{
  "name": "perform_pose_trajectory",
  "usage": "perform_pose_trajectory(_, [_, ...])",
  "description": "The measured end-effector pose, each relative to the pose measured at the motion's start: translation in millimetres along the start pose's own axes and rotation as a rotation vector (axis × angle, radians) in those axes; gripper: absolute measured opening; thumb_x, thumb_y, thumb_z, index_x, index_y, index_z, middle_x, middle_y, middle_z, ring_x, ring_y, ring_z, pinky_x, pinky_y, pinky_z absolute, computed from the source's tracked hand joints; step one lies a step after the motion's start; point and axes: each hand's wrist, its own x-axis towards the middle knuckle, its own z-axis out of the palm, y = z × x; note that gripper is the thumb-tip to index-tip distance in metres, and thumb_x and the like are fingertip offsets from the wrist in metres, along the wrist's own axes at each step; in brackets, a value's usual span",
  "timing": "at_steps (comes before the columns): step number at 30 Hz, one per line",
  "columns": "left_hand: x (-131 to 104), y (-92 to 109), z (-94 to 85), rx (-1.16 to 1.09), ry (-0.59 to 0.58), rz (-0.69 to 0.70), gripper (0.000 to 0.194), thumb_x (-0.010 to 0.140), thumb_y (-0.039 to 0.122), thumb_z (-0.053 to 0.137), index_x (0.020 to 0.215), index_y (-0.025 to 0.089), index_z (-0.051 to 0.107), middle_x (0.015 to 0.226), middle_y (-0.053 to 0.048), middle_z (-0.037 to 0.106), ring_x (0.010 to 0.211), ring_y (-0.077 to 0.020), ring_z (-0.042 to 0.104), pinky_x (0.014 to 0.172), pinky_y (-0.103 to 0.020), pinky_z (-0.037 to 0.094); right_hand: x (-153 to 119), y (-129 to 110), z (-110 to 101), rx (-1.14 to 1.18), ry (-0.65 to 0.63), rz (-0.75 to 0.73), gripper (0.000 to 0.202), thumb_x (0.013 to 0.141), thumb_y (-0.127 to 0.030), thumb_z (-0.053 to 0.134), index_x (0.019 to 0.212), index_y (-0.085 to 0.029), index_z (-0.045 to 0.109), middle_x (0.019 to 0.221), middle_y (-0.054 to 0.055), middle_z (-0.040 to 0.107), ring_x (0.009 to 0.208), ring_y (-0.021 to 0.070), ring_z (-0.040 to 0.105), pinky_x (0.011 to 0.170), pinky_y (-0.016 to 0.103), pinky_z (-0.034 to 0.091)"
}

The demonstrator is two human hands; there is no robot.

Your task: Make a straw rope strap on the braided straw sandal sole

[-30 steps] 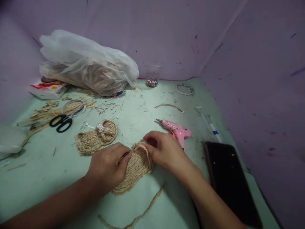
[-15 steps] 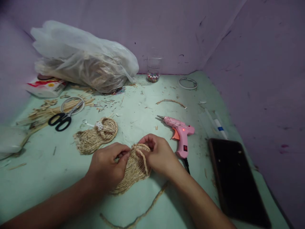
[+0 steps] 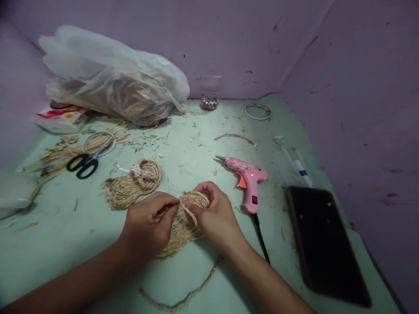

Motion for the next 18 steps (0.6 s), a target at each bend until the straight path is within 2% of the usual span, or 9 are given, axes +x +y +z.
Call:
perform_pose_trajectory(4, [3.2, 3.4, -0.6, -0.094, 0.013, -0.175, 0.009, 0.068, 0.011, 0.056, 0.067, 0.016, 0.063, 0.058, 0.0, 0.063, 0.052, -0.0111, 0.057, 0.049, -0.021, 0.045, 0.4, 1.2, 1.0, 0.039, -0.005, -0.003, 0.03, 0.053, -0.014, 0.065, 0.075, -0.021, 0.045, 0.057, -0.007, 0.05, 0.049, 0.0087, 0.048, 0.046, 0.021, 0.036])
perform_pose_trajectory(6, [3.4, 3.6, -0.5, -0.121, 0.026, -0.203, 0.007, 0.067, 0.012, 0.057, 0.065, 0.016, 0.063, 0.055, 0.001, 0.062, 0.048, -0.0101, 0.055, 0.046, -0.02, 0.044, 0.7, 1.2, 0.8, 0.047, -0.004, -0.004, 0.031, 0.053, -0.015, 0.067, 0.075, -0.02, 0.046, 0.058, -0.007, 0.051, 0.049, 0.0092, 0.049, 0.046, 0.021, 0.037])
perform_pose_trajectory(12, [-2.2, 1.1, 0.8, -0.022, 0.041, 0.127, 0.016, 0.074, 0.009, 0.049, 0.069, 0.015, 0.062, 0.069, -0.006, 0.064, 0.066, -0.015, 0.059, 0.062, -0.027, 0.047, 0.4, 1.0, 0.2, 0.072, 0.032, -0.009, 0.037, 0.05, -0.018, 0.073, 0.075, -0.02, 0.046, 0.059, -0.005, 0.055, 0.048, 0.0098, 0.05, 0.046, 0.022, 0.038])
perform_pose_trajectory(18, [-0.2, 2.2, 0.2, -0.053, 0.014, 0.188, 0.017, 0.075, 0.007, 0.046, 0.071, 0.015, 0.061, 0.068, -0.007, 0.062, 0.066, -0.0157, 0.057, 0.062, -0.028, 0.046, 0.5, 4.7, 0.3, 0.098, 0.055, -0.02, 0.035, 0.052, -0.015, 0.07, 0.077, -0.02, 0.046, 0.059, -0.005, 0.057, 0.048, 0.0101, 0.051, 0.045, 0.022, 0.039])
